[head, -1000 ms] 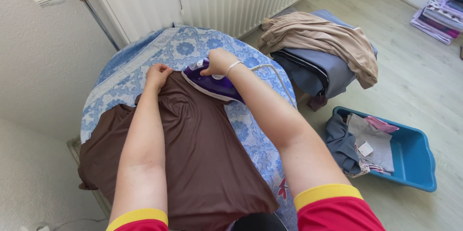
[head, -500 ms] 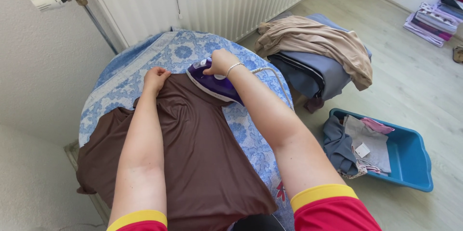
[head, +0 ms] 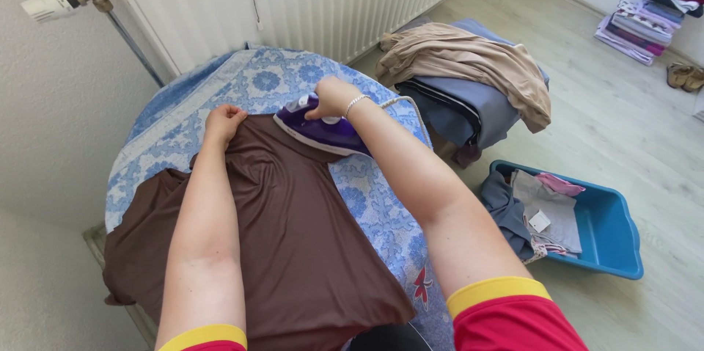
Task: The person irons a brown t-shirt on an ironing board, smoothing the fabric and using a purple iron to press the sleeves and body. The person adjusts the shirt's position multiple times to ensure all areas are ironed.
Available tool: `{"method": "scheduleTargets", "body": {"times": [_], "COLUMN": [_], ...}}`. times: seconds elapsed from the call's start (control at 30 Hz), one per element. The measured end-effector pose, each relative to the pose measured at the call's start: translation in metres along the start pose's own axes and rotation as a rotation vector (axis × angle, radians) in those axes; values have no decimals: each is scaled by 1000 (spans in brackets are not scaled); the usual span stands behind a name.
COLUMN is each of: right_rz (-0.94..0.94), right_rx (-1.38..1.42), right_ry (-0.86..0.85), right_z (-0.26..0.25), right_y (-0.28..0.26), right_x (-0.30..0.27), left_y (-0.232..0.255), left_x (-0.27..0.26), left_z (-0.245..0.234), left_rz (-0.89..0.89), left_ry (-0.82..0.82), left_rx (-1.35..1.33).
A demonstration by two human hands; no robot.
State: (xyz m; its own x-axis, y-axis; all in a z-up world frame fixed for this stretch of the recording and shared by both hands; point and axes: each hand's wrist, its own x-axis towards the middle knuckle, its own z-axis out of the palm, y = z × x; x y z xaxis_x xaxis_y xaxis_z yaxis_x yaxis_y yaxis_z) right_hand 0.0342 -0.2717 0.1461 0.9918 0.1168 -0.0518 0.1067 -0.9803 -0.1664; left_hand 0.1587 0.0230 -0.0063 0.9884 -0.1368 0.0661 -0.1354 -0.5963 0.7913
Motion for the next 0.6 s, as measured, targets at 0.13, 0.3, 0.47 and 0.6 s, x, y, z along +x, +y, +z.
{"method": "scheduleTargets", "body": {"times": [0.13, 0.3, 0.47, 0.6], "right_rz": [10, 34, -52, 9], "right_rx": [9, 11, -13, 40], "right_ry": [-22, 45, -9, -6], "right_z": [-14, -4, -11, -20], "right_y": [-2, 12, 10, 9], "right_x": [-19, 0, -16, -16], "left_y": [-4, -13, -36, -18], "left_x": [1, 10, 32, 11], "left_z": [3, 8, 24, 9], "left_rz": [-4, 18, 28, 39], "left_ry": [15, 7, 15, 8], "left_rx": [-15, -6, -17, -5]}}
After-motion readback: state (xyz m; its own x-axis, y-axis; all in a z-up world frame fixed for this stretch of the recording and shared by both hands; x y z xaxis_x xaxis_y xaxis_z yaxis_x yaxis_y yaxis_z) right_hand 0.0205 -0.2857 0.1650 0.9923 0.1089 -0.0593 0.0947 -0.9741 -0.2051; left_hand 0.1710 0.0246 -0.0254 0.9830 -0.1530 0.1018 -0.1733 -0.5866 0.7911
